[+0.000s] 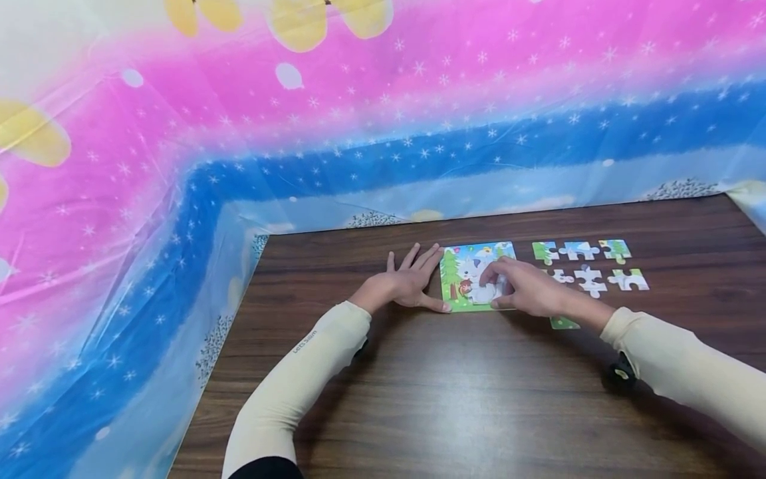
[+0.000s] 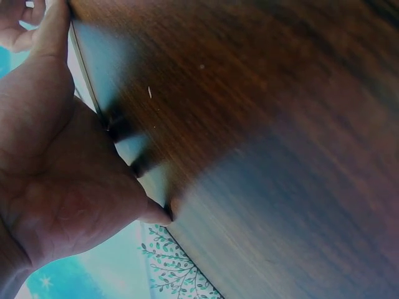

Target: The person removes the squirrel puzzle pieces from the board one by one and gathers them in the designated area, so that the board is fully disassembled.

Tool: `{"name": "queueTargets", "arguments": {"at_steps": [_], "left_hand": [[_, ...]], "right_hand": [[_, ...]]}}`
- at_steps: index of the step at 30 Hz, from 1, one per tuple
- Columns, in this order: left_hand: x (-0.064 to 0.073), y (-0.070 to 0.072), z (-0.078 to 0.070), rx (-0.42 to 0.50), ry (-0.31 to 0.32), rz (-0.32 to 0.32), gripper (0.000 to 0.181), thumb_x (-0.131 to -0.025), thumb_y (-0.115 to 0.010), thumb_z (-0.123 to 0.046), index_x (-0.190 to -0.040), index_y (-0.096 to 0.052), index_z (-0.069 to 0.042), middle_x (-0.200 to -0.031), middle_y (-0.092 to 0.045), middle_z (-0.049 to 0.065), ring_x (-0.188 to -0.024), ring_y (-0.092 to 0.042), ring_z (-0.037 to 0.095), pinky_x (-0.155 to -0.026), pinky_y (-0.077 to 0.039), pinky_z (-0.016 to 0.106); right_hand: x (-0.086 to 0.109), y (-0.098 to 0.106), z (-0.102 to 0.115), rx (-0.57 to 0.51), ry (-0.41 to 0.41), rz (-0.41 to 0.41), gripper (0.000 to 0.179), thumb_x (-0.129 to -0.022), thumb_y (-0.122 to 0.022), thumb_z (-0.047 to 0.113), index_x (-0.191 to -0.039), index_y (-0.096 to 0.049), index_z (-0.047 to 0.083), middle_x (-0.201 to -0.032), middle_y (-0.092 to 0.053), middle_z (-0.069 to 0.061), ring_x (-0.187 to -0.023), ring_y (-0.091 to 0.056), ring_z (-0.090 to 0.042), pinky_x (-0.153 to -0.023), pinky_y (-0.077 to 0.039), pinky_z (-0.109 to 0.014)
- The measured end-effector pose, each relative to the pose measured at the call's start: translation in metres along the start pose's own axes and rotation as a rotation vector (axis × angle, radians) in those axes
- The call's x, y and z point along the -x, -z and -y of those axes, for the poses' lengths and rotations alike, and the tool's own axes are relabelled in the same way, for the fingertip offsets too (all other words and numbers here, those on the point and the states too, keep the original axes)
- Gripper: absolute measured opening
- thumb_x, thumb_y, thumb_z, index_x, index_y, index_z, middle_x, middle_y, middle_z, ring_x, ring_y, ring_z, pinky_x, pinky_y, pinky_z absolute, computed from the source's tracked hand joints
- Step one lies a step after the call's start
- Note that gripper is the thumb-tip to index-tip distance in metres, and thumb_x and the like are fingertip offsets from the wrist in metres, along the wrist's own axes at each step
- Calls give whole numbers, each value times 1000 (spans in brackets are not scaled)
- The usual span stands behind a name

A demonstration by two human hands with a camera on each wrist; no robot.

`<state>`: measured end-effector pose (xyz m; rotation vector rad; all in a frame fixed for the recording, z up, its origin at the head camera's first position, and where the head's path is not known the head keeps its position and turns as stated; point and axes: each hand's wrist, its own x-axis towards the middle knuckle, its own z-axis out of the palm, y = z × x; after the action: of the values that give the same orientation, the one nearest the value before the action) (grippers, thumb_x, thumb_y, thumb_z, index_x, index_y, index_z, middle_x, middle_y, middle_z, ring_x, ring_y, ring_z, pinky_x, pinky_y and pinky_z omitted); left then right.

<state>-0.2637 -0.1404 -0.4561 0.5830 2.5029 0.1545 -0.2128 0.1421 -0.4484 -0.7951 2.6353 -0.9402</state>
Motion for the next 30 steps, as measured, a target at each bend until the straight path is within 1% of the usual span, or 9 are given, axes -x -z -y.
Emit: {"name": "queueTargets", "arguments": {"at_steps": [7,12,18,22,27,30], "left_hand": [[-1,0,0,5,0,-2,125,-87,-66,-79,-164,25,-44,-172,32,-22,-162,31,17,-125,22,68],[1,0,0,9,1,-3,125,-87,-66,-80,-164,25,-44,-172,31,-22,-162,31,17,-125,23,68],[2,0,0,10,1,-10,124,-87,-66,-79,-164,25,-43,-172,31,-21,-162,31,17,-125,23,68],[2,0,0,15,3,-10,124,-87,-66,-79,-164,25,-43,-172,32,-22,-162,31,17,-124,23,68],[1,0,0,9,4,-9,125,-87,-65,-80,-163,26,-44,-171,33,-22,-162,31,17,-124,23,68],[1,-1,-1,4,5,-9,125,-87,-65,-81,-164,26,-44,-171,33,-22,-162,31,17,-125,23,68]], "right_hand": [[-4,2,-2,12,-6,15,35,-90,-83,8,-123,-72,9,-120,-67,-11,-83,-61,-15,-72,-51,-32],[-4,1,-3,19,-13,19,34,-91,-83,11,-123,-73,11,-118,-67,-10,-81,-60,-14,-68,-49,-31],[-5,1,-5,59,-16,7,36,-91,-84,15,-125,-71,14,-114,-68,-8,-78,-58,-14,-65,-47,-31],[-4,0,-5,75,-20,11,36,-92,-83,17,-125,-68,14,-114,-67,-7,-78,-58,-14,-66,-46,-31],[-1,0,-4,70,-21,19,36,-94,-81,15,-126,-64,14,-113,-63,-6,-78,-59,-13,-67,-48,-32],[0,-1,-5,68,-19,20,37,-94,-80,15,-127,-64,14,-115,-63,-7,-79,-59,-13,-68,-48,-32]]}}
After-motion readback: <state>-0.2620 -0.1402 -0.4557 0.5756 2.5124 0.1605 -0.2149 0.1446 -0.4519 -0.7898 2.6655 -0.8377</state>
